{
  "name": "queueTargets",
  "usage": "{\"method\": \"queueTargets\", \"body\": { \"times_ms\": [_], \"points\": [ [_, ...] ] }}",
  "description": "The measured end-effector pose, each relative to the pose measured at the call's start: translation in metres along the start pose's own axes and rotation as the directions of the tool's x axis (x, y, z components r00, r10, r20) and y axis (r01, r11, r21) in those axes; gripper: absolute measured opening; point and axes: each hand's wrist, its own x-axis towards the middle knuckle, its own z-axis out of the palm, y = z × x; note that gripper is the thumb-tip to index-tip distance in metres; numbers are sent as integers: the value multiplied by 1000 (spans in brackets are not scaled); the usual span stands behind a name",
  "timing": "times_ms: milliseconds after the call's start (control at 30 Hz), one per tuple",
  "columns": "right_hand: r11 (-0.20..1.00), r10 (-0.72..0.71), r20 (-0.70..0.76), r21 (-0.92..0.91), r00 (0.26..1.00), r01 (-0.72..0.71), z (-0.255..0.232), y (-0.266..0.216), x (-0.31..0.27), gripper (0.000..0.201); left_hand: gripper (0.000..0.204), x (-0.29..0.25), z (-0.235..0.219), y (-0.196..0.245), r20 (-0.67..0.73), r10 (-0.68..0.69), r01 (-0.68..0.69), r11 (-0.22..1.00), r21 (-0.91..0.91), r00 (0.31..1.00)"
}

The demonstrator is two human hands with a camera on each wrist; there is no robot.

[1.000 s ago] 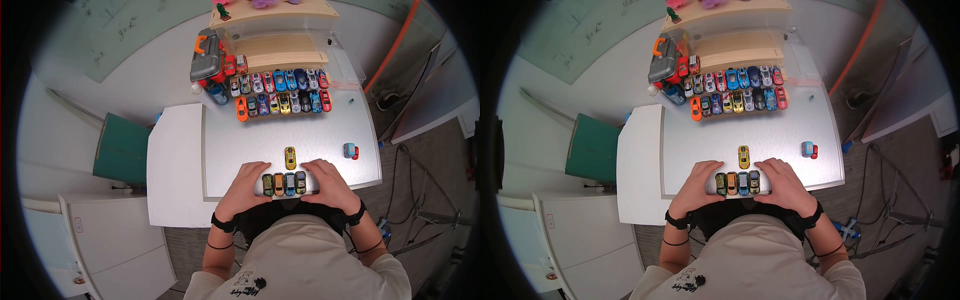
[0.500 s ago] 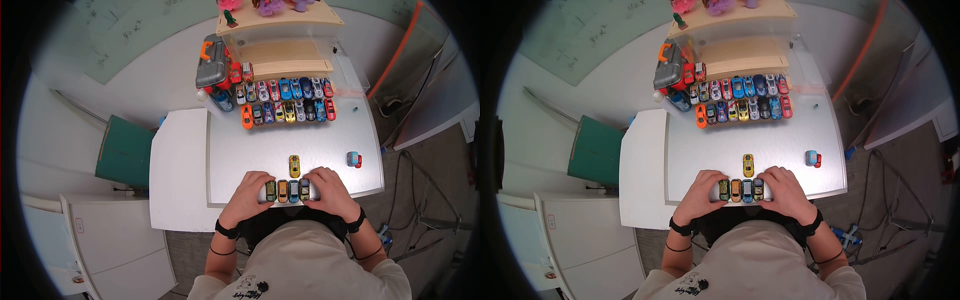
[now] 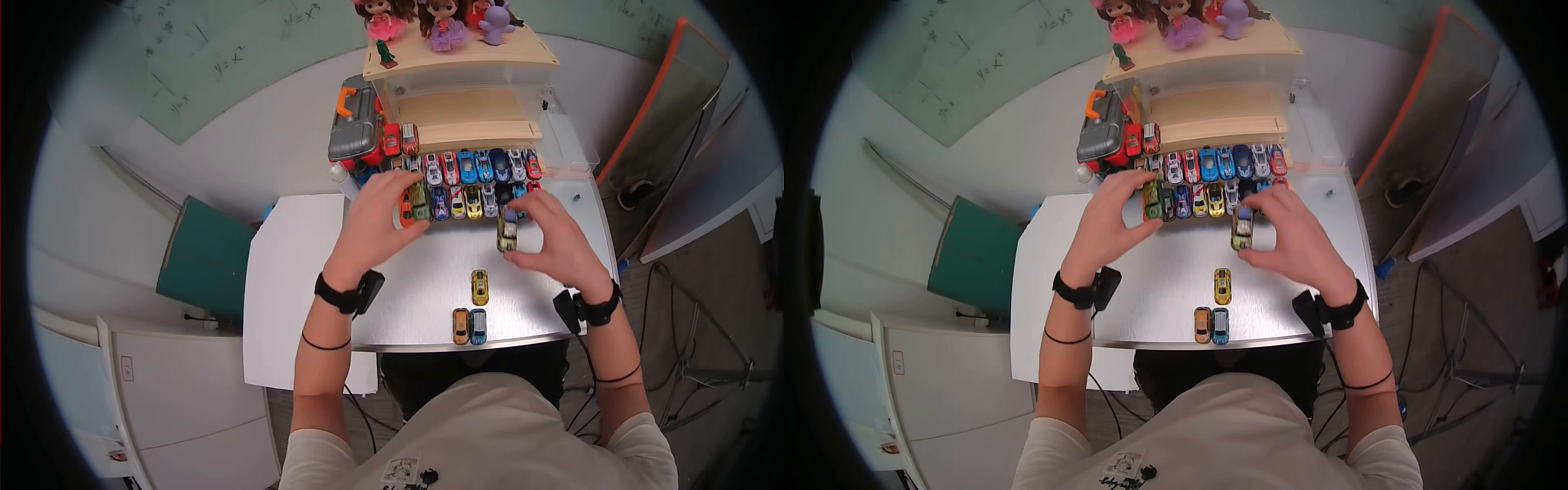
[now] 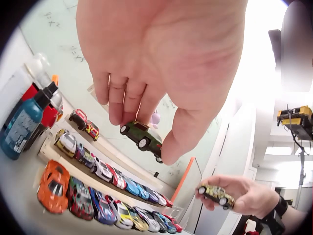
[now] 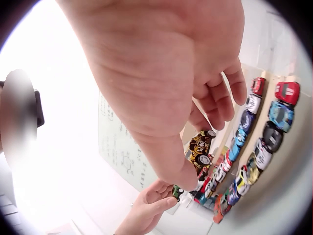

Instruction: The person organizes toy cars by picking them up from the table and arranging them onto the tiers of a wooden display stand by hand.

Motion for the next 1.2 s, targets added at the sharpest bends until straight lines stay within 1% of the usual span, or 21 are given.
{"method": "queueTargets", "body": {
  "times_ms": [33, 100, 167, 233, 267, 300, 333, 400, 433, 467, 500, 733, 833, 933, 967, 1033, 1067, 1100, 1133, 1167, 1200],
  "points": [
    [1000, -6, -6, -5, 1000, 6, -3, 5, 20, 62, 72, 19, -1, -4, -29, 48, -47, 998, 33, 998],
    [990, -128, -91, -64, 987, 123, -2, 19, 60, 62, 71, 55, 3, -18, -52, 61, -59, 998, 31, 997],
    [993, -116, -80, -47, 990, 113, -3, 27, 98, 63, 70, 82, 9, -28, -74, 72, -70, 997, 29, 995],
    [994, -106, -72, -30, 992, 104, -1, 33, 130, 64, 68, 103, 12, -35, -65, 94, -82, 984, 158, 993],
    [996, -78, -48, -40, 996, 76, 2, 36, 144, 66, 68, 110, 13, -41, -68, 98, -86, 983, 160, 993],
    [998, -47, -25, -52, 999, 46, 4, 39, 155, 69, 68, 116, 16, -47, -52, 104, -93, 979, 182, 993],
    [998, -47, -30, -53, 998, 46, 9, 46, 166, 69, 68, 120, 19, -51, -35, 111, -101, 974, 203, 993],
    [995, -86, 23, -58, 996, 87, 20, 62, 184, 72, 68, 123, 22, -58, -26, 102, -94, 973, 208, 994],
    [994, -87, 21, -59, 996, 88, 22, 65, 189, 72, 68, 125, 23, -60, -16, 88, -82, 973, 215, 996],
    [994, -71, 59, -74, 996, 75, 24, 67, 195, 74, 68, 125, 24, -63, -17, 89, -83, 973, 217, 996],
    [994, -54, 98, -89, 994, 63, 27, 69, 198, 76, 69, 124, 25, -66, -17, 84, -78, 974, 215, 996],
    [996, -57, 144, -65, 988, 67, 40, 75, 212, 80, 69, 121, 26, -72, -16, 58, -53, 976, 212, 998],
    [991, -67, 156, -105, 986, 84, 44, 78, 214, 79, 69, 121, 27, -71, 3, 27, -27, 979, 200, 1000],
    [992, -69, 170, -90, 983, 85, 46, 76, 212, 80, 70, 118, 27, -74, -8, 45, -43, 978, 202, 999],
    [991, -66, 163, -100, 984, 83, 47, 76, 212, 82, 70, 117, 25, -74, -10, 44, -41, 978, 203, 999],
    [991, -64, 154, -110, 986, 82, 50, 77, 209, 84, 71, 114, 23, -71, -4, 28, -27, 990, 138, 1000],
    [989, -81, 113, -115, 990, 94, 51, 78, 207, 85, 71, 111, 22, -69, -4, 29, -28, 990, 139, 1000],
    [987, -98, 71, -121, 993, 106, 52, 79, 204, 86, 69, 105, 21, -67, -57, 64, -56, 990, 127, 996],
    [987, -98, 67, -121, 993, 105, 49, 74, 198, 86, 68, 99, 20, -63, -110, 99, -86, 989, 117, 989],
    [993, -80, 23, -81, 997, 82, 42, 63, 190, 83, 68, 91, 14, -51, -110, 102, -89, 989, 118, 989],
    [998, -60, -18, -38, 998, 59, 37, 53, 180, 79, 65, 79, 9, -38, -163, 57, -49, 997, 53, 985]
  ]
}}
